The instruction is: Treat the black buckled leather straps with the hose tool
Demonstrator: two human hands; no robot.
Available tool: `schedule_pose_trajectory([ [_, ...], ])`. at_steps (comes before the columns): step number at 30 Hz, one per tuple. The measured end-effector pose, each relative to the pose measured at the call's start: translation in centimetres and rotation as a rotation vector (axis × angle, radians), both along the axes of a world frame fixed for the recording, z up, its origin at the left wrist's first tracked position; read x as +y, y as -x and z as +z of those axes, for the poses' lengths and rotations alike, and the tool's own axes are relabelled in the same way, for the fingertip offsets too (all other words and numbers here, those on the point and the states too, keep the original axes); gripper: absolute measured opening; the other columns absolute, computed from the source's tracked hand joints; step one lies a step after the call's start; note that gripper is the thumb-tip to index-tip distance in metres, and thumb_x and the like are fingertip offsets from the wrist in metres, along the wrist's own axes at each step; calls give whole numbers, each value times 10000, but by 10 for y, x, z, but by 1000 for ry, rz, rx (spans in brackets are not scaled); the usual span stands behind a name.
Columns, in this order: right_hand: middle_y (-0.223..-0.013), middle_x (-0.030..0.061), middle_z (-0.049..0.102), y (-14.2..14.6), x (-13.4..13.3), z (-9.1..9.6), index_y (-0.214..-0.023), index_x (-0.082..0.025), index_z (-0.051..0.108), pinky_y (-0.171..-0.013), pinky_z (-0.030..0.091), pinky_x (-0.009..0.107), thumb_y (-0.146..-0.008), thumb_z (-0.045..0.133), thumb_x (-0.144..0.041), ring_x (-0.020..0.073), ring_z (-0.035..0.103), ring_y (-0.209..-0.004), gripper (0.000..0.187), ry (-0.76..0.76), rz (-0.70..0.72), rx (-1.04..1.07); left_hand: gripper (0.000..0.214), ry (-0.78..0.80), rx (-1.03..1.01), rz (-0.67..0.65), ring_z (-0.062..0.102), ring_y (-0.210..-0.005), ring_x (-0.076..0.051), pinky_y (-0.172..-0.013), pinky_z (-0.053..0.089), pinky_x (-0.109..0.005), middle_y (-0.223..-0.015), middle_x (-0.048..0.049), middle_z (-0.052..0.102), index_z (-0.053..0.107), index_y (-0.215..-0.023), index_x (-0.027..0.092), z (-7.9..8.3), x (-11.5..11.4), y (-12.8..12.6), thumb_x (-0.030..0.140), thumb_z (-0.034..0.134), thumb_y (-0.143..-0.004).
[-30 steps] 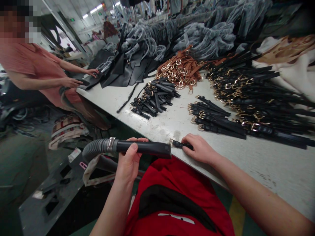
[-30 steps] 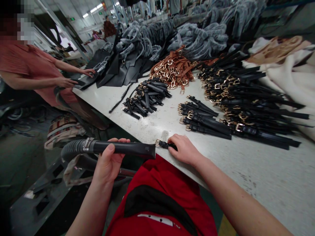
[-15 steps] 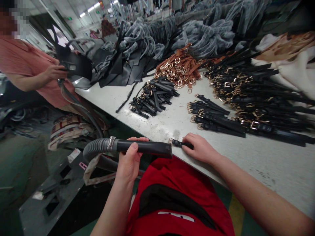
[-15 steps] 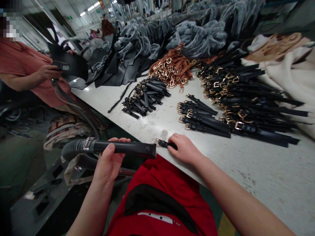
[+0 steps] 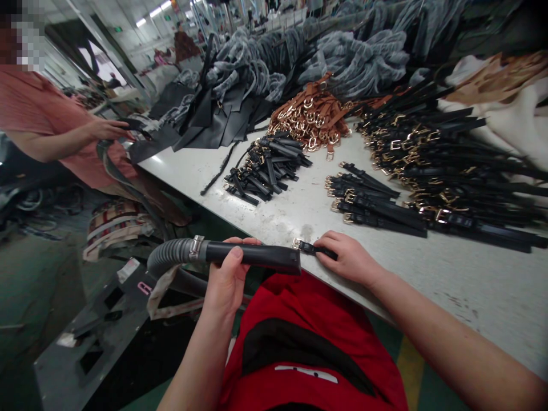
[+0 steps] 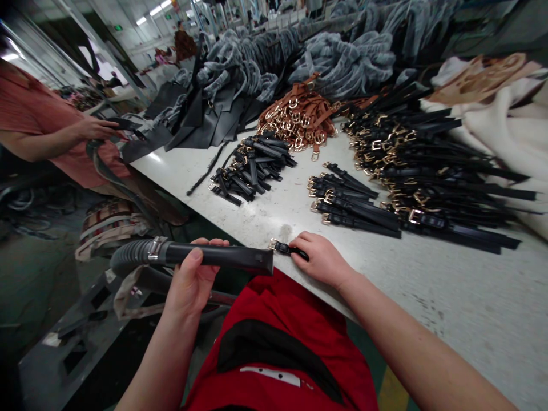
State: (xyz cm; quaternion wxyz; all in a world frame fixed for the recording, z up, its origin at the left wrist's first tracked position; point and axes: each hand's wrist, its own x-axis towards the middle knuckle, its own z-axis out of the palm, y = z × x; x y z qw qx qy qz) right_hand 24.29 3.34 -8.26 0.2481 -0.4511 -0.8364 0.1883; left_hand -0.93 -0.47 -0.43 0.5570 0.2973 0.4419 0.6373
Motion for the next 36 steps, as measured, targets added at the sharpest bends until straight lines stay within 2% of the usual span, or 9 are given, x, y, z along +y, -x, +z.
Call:
schedule_pose_trajectory([
  [6, -818, 59, 586, 0, 0, -2, -832, -173, 623, -698, 434, 299, -829, 526, -230, 176, 551, -761, 113, -7, -39, 6, 247, -7, -26, -9, 690, -853, -204, -802, 536, -356, -821, -33, 740, 674, -838, 213, 0, -1, 1, 316, 785, -642],
  [11, -894, 70, 601, 0, 1, -3, -946, -177, 629, -742, 435, 298, -839, 516, -227, 181, 560, -820, 163, -22, 2, -2, 253, 0, -24, -5, 688, -862, -209, -807, 533, -358, -826, -36, 741, 673, -841, 212, -2, -1, 1, 316, 788, -641],
  [16, -838, 58, 581, 0, 0, -1, -839, -172, 603, -709, 426, 290, -819, 535, -232, 176, 544, -775, 93, -9, -37, -18, 258, 4, -27, 2, 689, -857, -213, -805, 535, -368, -821, -36, 740, 675, -835, 212, -3, -3, 1, 323, 793, -633],
  [21, -869, 75, 611, 0, 2, -3, -933, -158, 633, -740, 422, 287, -899, 443, -268, 179, 564, -812, 222, 11, -45, -46, 255, -3, -35, 7, 691, -854, -208, -802, 539, -358, -821, -35, 742, 679, -838, 212, -2, -5, 3, 316, 793, -635],
  [25, -879, 75, 633, 1, 10, -2, -978, -169, 674, -721, 403, 263, -934, 388, -258, 167, 581, -804, 303, 42, -35, -179, 253, -7, -48, 6, 693, -857, -207, -799, 543, -356, -823, -36, 745, 680, -842, 213, -1, -7, 5, 314, 792, -639],
  [30, -862, 70, 653, 10, 21, 19, -902, -179, 691, -654, 352, 267, -927, 406, -248, 168, 589, -776, 295, 74, 30, -474, 249, -15, -55, 17, 695, -856, -209, -800, 545, -356, -818, -36, 746, 682, -839, 214, 0, -10, 9, 312, 791, -639],
  [33, -829, 75, 657, 17, 24, 32, -850, -175, 682, -621, 318, 284, -918, 401, -207, 171, 582, -737, 291, 52, 64, -633, 243, -16, -59, 24, 696, -860, -209, -808, 545, -361, -823, -36, 747, 682, -836, 214, 0, -13, 11, 308, 790, -640],
  [36, -826, 81, 658, 20, 24, 36, -854, -172, 671, -621, 300, 293, -874, 440, -133, 176, 575, -741, 235, -1, 117, -729, 244, -12, -68, 27, 697, -857, -208, -810, 544, -363, -818, -35, 747, 682, -835, 215, 0, -14, 13, 307, 791, -637],
])
